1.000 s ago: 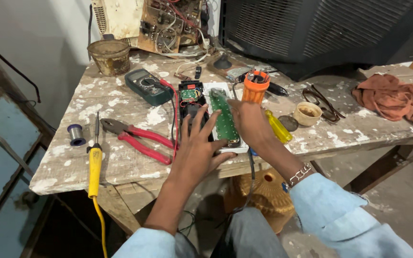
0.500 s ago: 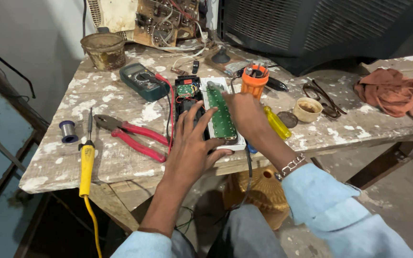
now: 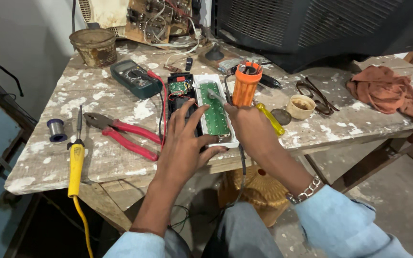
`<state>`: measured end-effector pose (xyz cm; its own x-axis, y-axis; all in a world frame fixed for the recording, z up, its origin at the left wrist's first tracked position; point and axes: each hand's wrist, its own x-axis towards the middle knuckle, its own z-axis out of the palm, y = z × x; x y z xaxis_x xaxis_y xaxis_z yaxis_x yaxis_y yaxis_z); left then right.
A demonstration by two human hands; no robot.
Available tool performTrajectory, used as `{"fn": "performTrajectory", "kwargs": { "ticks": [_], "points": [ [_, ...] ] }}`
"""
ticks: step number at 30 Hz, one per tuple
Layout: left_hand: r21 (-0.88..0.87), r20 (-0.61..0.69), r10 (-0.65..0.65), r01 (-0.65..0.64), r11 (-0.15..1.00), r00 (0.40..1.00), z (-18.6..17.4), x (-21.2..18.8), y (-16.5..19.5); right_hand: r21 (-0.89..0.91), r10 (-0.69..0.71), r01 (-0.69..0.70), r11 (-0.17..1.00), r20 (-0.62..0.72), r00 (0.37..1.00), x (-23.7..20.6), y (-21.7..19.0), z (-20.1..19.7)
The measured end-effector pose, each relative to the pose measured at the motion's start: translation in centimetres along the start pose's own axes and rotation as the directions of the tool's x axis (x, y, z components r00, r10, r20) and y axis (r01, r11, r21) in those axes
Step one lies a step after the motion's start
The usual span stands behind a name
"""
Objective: The person cleans a circuit board with a brush, then uses a multimeter to test continuity across solder points on the board. The person adjusts the multimeter dial and places probes on different locations on the board.
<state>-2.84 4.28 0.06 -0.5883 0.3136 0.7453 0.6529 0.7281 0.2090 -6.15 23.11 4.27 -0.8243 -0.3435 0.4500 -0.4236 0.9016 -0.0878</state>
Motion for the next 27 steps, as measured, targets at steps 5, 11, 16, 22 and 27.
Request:
{"fn": "performTrajectory", "kwargs": {
  "ticks": [5,11,16,22,27],
  "points": [
    [0.000,-0.019,0.013,-0.013,1.000,1.000,0.0,0.0,-0.1,-0.052,-0.013,0.017,0.999,0.067,0.998,-2.2,-1.2,-0.9],
    [0.001,-0.029,0.009,-0.009,1.000,1.000,0.4,-0.2,-0.2,-0.152,0.024,-0.004,0.988,0.127,0.992,-6.4,-2.2,-2.2],
    [-0.009,-0.041,0.010,-0.010,1.000,0.999,0.1,0.0,-0.1,-0.066,0.029,-0.024,0.997,0.075,0.997,-4.1,-2.4,-2.1],
    [-0.125,-0.116,-0.059,0.044,0.991,0.992,0.1,0.0,-0.6,-0.186,0.023,0.020,0.982,0.223,0.974,-7.7,-3.6,-2.0],
    [-0.078,-0.063,-0.093,0.088,0.993,0.994,0.1,-0.1,-0.5,-0.141,-0.008,0.032,0.990,0.167,0.986,-8.4,-3.1,-1.7]
  ]
}}
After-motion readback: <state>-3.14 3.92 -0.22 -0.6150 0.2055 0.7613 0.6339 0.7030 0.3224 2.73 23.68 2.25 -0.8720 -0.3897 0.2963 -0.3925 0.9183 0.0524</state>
